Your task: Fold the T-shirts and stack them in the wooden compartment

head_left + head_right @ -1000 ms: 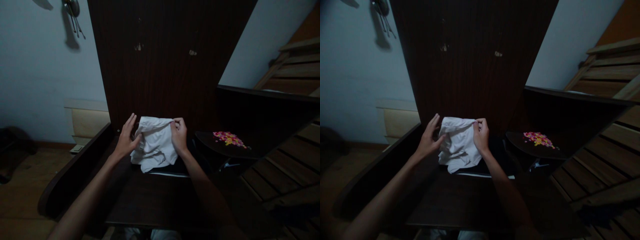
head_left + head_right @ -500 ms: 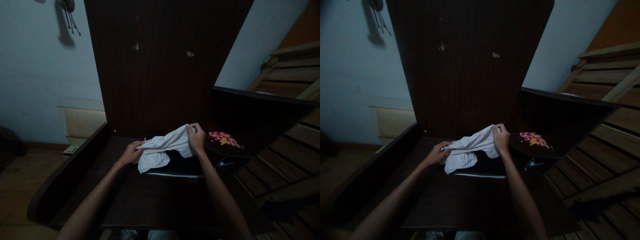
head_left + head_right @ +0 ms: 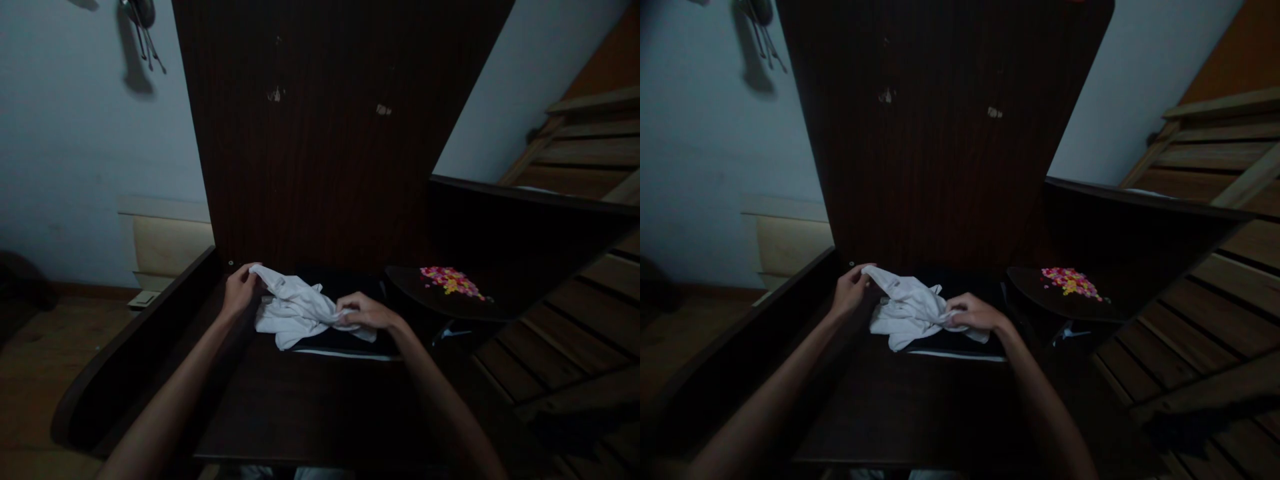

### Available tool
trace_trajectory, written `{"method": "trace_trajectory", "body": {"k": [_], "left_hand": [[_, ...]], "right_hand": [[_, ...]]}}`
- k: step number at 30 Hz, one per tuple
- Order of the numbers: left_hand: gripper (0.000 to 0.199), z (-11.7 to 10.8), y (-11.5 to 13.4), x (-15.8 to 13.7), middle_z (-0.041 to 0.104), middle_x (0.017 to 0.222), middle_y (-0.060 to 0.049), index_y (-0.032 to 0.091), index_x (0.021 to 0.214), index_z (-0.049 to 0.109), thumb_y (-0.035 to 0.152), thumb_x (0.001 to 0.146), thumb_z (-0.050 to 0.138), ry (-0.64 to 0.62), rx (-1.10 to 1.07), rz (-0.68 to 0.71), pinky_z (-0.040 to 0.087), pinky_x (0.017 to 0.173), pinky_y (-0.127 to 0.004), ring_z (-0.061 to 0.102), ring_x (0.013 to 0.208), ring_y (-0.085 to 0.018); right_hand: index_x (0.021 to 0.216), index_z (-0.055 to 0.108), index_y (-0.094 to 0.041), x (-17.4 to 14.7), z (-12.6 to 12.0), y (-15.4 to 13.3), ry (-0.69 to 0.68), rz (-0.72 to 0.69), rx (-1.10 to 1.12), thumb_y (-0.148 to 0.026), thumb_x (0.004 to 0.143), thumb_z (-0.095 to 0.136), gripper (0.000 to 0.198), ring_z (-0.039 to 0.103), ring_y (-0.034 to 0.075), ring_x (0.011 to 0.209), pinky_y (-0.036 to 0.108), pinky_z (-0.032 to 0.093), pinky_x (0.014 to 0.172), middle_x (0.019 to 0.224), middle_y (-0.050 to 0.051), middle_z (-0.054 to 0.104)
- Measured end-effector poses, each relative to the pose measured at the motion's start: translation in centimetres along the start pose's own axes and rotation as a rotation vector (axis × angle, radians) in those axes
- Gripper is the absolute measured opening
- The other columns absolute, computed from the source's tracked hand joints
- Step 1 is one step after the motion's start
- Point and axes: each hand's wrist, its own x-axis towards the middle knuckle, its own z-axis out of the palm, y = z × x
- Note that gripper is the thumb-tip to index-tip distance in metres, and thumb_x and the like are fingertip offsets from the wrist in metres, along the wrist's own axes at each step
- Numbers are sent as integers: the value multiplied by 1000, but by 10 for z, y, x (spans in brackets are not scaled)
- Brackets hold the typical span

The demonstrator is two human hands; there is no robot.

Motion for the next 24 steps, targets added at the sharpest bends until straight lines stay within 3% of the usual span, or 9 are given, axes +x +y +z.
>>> {"method": "trace_trajectory", "body": {"k": [3,5,6,8,10,11,14,19,24], "left_hand": [[29,8,12,0,69,87,-3,18,90,69,34,66,67,-37,-184,-55,43,62,-24,59,73,-17],[26,13,23,-5,67,80,-1,19,84,67,32,62,68,-115,-316,-119,42,58,-24,57,66,-15],[24,15,30,-9,66,76,0,19,83,66,31,61,68,-167,-373,-148,42,57,-25,56,63,-15],[23,18,45,-17,65,74,0,20,83,65,29,63,67,-276,-455,-189,44,56,-26,56,61,-15],[24,21,60,-24,67,78,-2,20,87,65,29,64,65,-359,-504,-203,46,58,-28,59,65,-17],[26,22,65,-27,68,83,-3,19,89,65,28,65,65,-389,-522,-201,47,61,-28,61,68,-18],[33,25,77,-31,71,98,-5,18,97,66,28,66,64,-444,-551,-184,50,69,-31,65,81,-22],[35,21,75,-30,72,84,-4,18,103,63,31,71,63,-455,-579,-257,49,65,-30,66,73,-20],[42,8,50,-35,73,88,-4,18,107,60,25,66,66,-434,-573,-273,47,69,-29,66,77,-19]], "right_hand": [[84,74,-19,7,22,-24,-423,-139,-2,-38,73,66,23,65,18,78,27,48,70,82,3,73],[84,74,-18,16,27,-34,-504,-223,43,-38,75,67,23,66,19,83,30,50,75,87,5,73],[80,74,-18,22,26,-36,-420,-243,77,-39,76,66,23,66,19,81,31,51,74,84,6,73],[74,71,-18,37,21,-35,-44,-257,141,-40,78,64,24,65,18,74,31,51,71,77,4,70],[81,70,-19,55,16,-32,337,-287,161,-38,74,68,20,64,17,79,32,52,74,84,3,69],[87,70,-21,63,14,-31,418,-318,151,-36,70,71,23,63,18,86,33,51,79,91,4,69],[98,68,-22,82,13,-30,352,-385,152,-31,66,73,34,61,19,98,34,48,88,101,3,68],[76,64,-17,87,15,-29,158,-246,198,-37,67,68,23,57,14,68,26,46,64,70,-2,62],[65,55,-19,86,12,-22,283,-192,211,-37,66,65,22,47,11,60,21,37,54,61,-5,52]]}}
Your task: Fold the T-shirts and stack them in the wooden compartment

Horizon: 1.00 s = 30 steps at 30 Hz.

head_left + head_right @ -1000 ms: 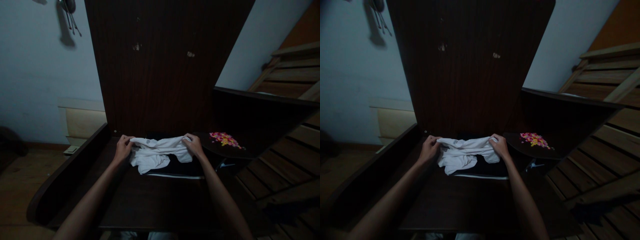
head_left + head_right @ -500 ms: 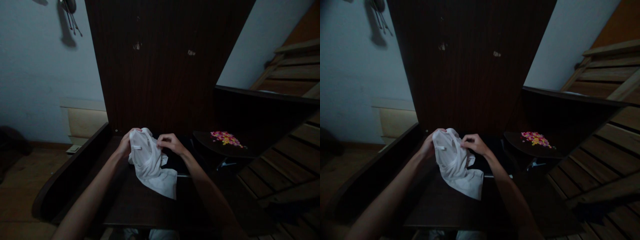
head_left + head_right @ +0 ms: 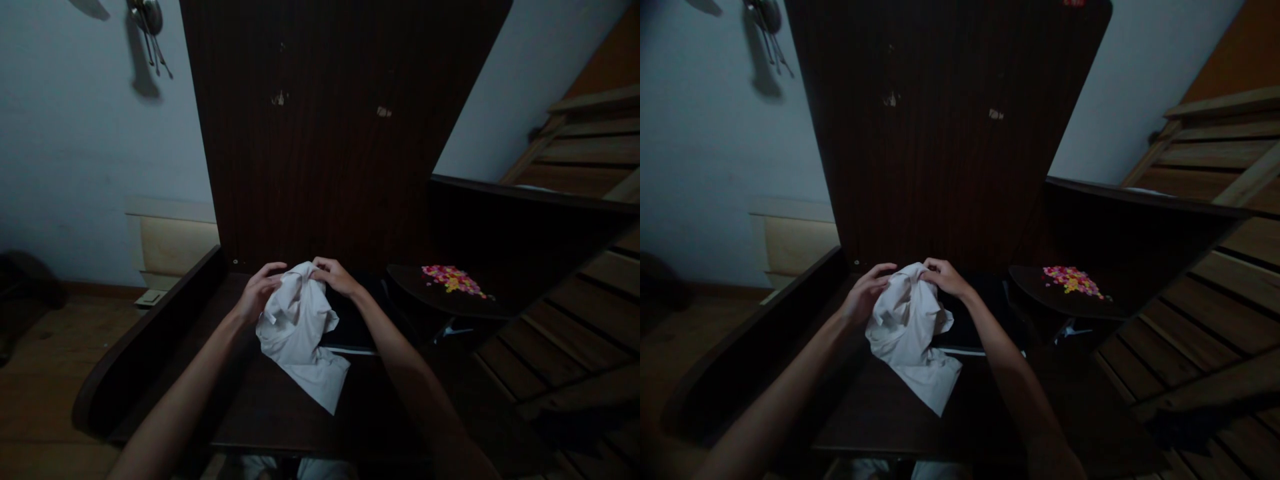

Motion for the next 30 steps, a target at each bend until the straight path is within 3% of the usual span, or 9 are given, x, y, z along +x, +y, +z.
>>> {"method": "trace_trajectory", "body": {"k": [4,8,11,13,16,19,22,26,30], "left_hand": [[42,-23,-23,-8,72,101,-11,18,107,61,42,72,58,-61,25,-27,47,79,-36,66,91,-25],[52,-33,-55,-19,69,103,-10,19,106,63,47,64,72,-91,332,-107,47,83,-37,63,95,-26],[55,-31,-74,-24,67,102,-8,19,102,66,41,55,82,7,609,-16,47,86,-38,61,96,-25],[41,-29,-79,-24,65,99,-8,19,91,70,44,60,78,59,705,80,47,87,-38,60,96,-25],[28,-31,-75,-20,65,93,-7,20,78,73,47,68,71,88,691,161,46,86,-35,60,95,-24],[28,-40,-63,-12,62,74,-1,21,76,69,48,72,68,158,562,96,46,68,-27,59,74,-18],[30,-49,-46,-3,57,65,4,21,78,64,49,69,70,293,346,62,41,57,-22,54,61,-13],[41,-60,-13,5,59,66,3,20,81,62,52,59,75,438,250,119,41,54,-22,55,61,-14],[42,-72,16,2,65,72,0,20,84,67,47,55,80,245,610,168,43,58,-24,59,66,-17]], "right_hand": [[62,44,-21,3,-9,6,255,-23,50,-37,69,59,23,42,10,57,21,34,51,59,-6,42],[66,41,-23,6,-19,11,473,-71,120,-35,72,56,20,43,11,58,21,36,52,61,-5,43],[68,38,-24,7,-24,11,515,-81,127,-37,74,55,22,47,13,59,23,40,55,62,-4,47],[69,36,-24,6,-28,10,515,-68,122,-40,74,54,25,48,13,59,24,41,55,62,-4,48],[66,35,-24,1,-37,6,580,-76,56,-42,73,57,29,45,13,57,22,37,52,59,-5,45],[63,35,-23,-9,-49,2,624,-83,-14,-42,70,63,34,39,10,54,20,30,48,56,-7,37],[64,38,-22,-22,-63,-3,497,-9,-44,-44,64,70,39,38,9,53,20,28,48,57,-9,39],[77,50,-20,-40,-74,-6,171,94,-198,-47,58,77,43,45,10,59,20,31,52,65,-7,50],[85,60,-21,-52,-73,4,-46,130,-541,-43,44,85,53,53,14,67,22,36,56,75,-3,59]]}}
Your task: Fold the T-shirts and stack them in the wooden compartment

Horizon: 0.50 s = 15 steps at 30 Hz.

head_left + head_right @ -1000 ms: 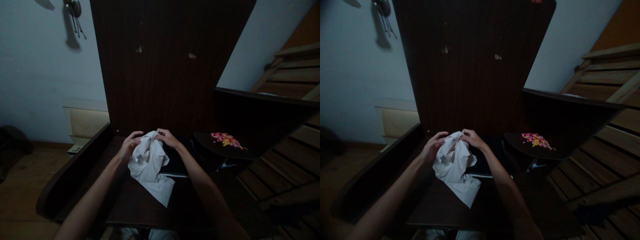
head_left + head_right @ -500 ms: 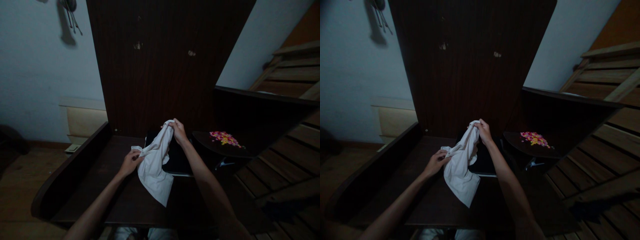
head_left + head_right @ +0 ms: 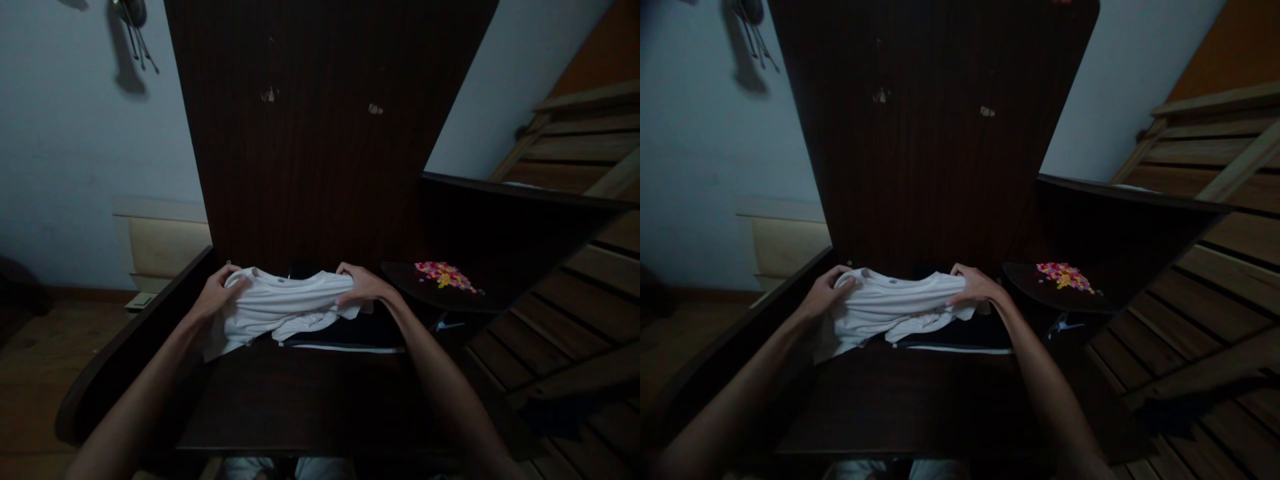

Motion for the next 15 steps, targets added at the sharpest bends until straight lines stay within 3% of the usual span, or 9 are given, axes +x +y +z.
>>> {"method": "trace_trajectory", "body": {"k": [4,6,8,11,15], "left_hand": [[57,-11,-14,-5,71,87,-7,22,88,71,44,37,87,-268,571,91,47,71,-32,66,83,-31],[60,-8,-30,-11,70,99,-12,22,89,70,50,38,85,-332,841,70,48,78,-37,65,93,-36],[67,-2,-47,-19,65,114,-16,20,98,68,53,41,83,-406,995,56,46,87,-41,61,106,-38],[72,8,-65,-31,58,125,-19,16,111,62,49,50,78,-471,1006,105,41,99,-43,53,118,-37],[37,15,-70,-34,67,110,-12,19,107,61,35,74,53,-490,653,83,45,94,-39,61,107,-27]], "right_hand": [[76,65,-24,-2,17,18,-115,66,-308,-38,42,89,44,54,17,66,24,36,58,70,0,60],[70,65,-22,-1,26,27,-139,32,-371,-40,50,86,34,56,19,73,27,40,64,75,3,62],[79,68,-21,0,35,35,-155,-48,-366,-41,55,84,35,57,22,87,30,43,75,89,6,63],[103,67,-18,1,50,40,-243,-135,-296,-39,58,83,52,56,23,98,32,43,85,106,9,63],[85,65,-16,1,65,40,-279,-94,-203,-27,72,69,17,57,18,81,28,43,73,85,4,64]]}}
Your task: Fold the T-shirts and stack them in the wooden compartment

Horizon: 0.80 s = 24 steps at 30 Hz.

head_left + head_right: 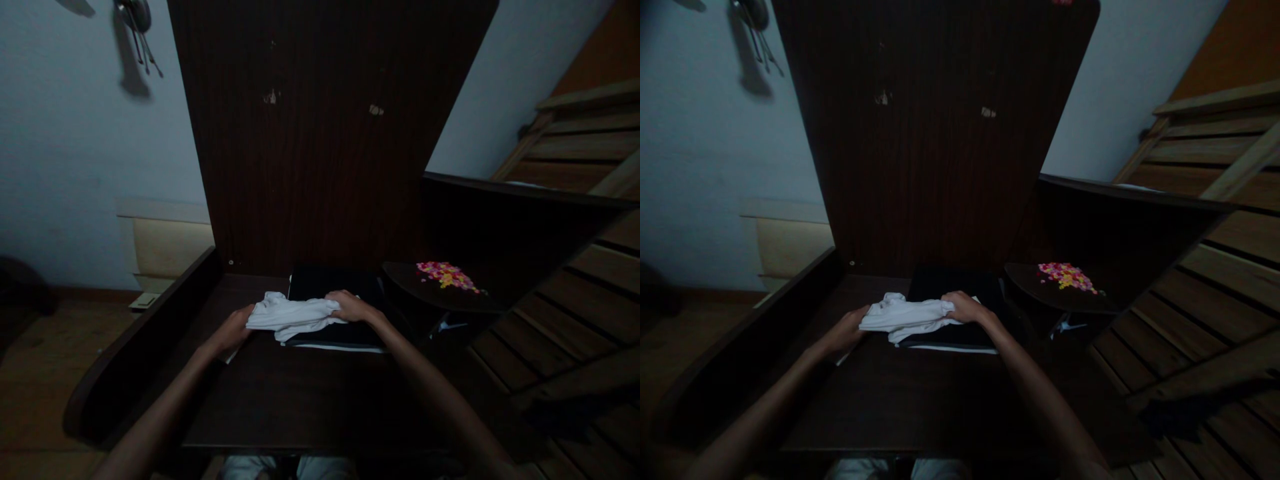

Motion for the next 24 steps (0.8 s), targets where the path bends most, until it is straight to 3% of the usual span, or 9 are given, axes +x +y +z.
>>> {"method": "trace_trajectory", "body": {"k": [2,5,9,11,14,16,18,22,24], "left_hand": [[33,-5,2,2,70,95,-9,18,102,62,32,75,49,59,-251,-8,49,87,-36,65,94,-24],[48,-21,4,0,66,67,-2,14,111,62,29,66,53,117,-646,-120,52,61,-32,62,59,-18],[67,-57,12,-9,53,42,4,11,121,60,26,56,55,-43,-1011,-138,38,36,-24,39,29,-11],[67,-74,20,-8,59,48,2,12,120,62,27,55,60,-35,-1044,-90,38,35,-24,42,30,-11],[64,-82,33,5,73,80,-4,16,119,64,26,56,69,250,-965,-96,52,56,-26,65,61,-18],[63,-71,38,18,73,102,-6,18,122,63,31,61,70,417,-947,-101,54,77,-29,68,89,-23],[60,-48,38,29,70,113,-7,19,123,61,35,66,69,472,-958,-129,52,87,-32,65,104,-25],[54,2,29,42,69,116,-7,20,119,61,41,70,68,487,-1030,-222,50,92,-33,64,108,-24],[48,14,27,45,72,107,-7,19,112,63,42,70,68,472,-1088,-284,52,88,-33,67,103,-24]], "right_hand": [[78,62,-16,-1,-1,-4,47,40,134,-24,75,64,9,56,15,73,25,42,67,76,1,62],[79,60,-16,-6,-14,-14,105,88,394,-32,72,69,19,55,15,74,24,42,63,76,-1,61],[84,61,-16,-18,-41,-36,10,52,692,-37,64,77,33,57,15,76,24,44,65,80,-1,63],[89,62,-15,-21,-50,-46,-29,25,803,-37,61,80,39,58,15,79,25,46,69,85,0,65],[93,62,-16,-18,-55,-48,57,56,868,-35,62,80,41,60,16,82,26,47,72,88,1,66],[89,61,-16,-12,-50,-42,204,116,870,-35,63,80,38,59,15,80,25,47,69,86,0,65],[85,58,-18,-4,-38,-33,319,178,895,-36,63,80,35,59,14,77,23,47,66,82,-1,64],[89,57,-21,7,-2,-18,396,230,1121,-43,66,78,39,62,15,80,25,50,68,86,0,66],[93,58,-23,8,11,-15,449,248,1245,-45,64,79,42,64,15,81,26,51,71,89,0,68]]}}
